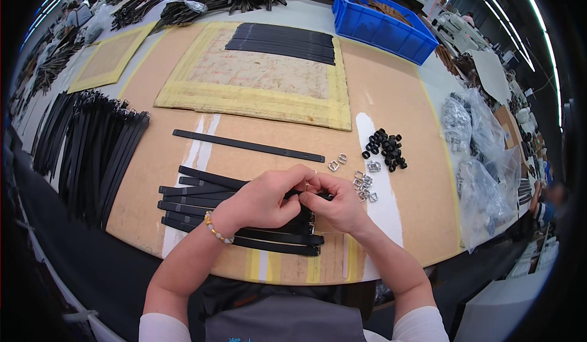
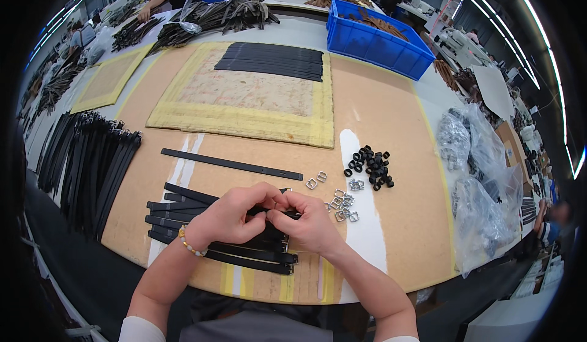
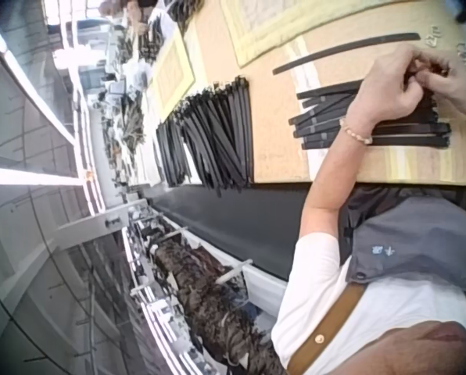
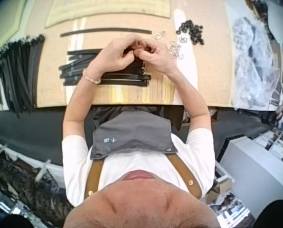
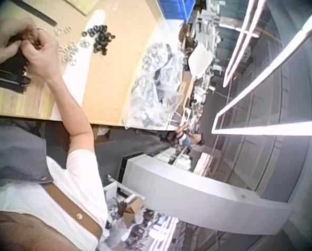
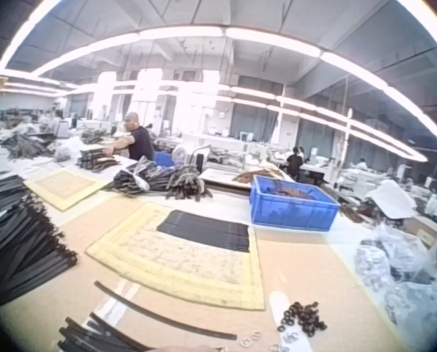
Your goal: The person assembles metal buckles onto black leather straps by hand at a workshop table.
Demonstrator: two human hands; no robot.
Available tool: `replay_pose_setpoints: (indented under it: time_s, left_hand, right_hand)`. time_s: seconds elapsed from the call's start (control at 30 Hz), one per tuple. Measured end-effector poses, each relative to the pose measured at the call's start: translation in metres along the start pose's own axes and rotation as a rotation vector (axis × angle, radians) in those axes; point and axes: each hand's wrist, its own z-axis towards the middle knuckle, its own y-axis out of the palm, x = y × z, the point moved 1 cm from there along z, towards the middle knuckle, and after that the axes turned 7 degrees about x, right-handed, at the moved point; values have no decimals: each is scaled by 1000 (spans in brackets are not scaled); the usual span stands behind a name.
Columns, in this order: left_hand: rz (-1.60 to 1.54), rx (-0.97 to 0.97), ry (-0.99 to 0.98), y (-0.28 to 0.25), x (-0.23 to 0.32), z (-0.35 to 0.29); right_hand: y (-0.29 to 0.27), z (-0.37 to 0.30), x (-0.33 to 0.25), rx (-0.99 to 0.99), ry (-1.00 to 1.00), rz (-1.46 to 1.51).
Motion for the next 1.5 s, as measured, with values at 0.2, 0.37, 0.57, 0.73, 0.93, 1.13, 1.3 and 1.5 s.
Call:
replay_pose_setpoints:
  time_s: [0.2,0.37,0.57,0.73,0.93,1.13,1.3,1.5]
  left_hand:
    - [197,185,-85,-22,-13,8]
    - [319,207,-107,-25,-47,10]
    - [384,68,1,-17,-50,7]
    - [546,215,136,-16,-46,15]
    - [608,144,22,-17,-55,11]
    - [499,66,-76,-17,-63,10]
    - [500,136,-126,-27,-52,12]
    - [141,166,-144,-31,-15,14]
  right_hand:
    - [-58,23,-11,327,-24,-79]
    - [-120,32,21,616,-177,-467]
    - [-68,28,9,404,-279,-732]
    - [-65,32,12,277,-222,-812]
    - [-103,31,1,578,-270,-756]
    - [-104,36,20,468,-160,-877]
    - [-82,34,9,493,-114,-655]
    - [-53,31,15,214,166,546]
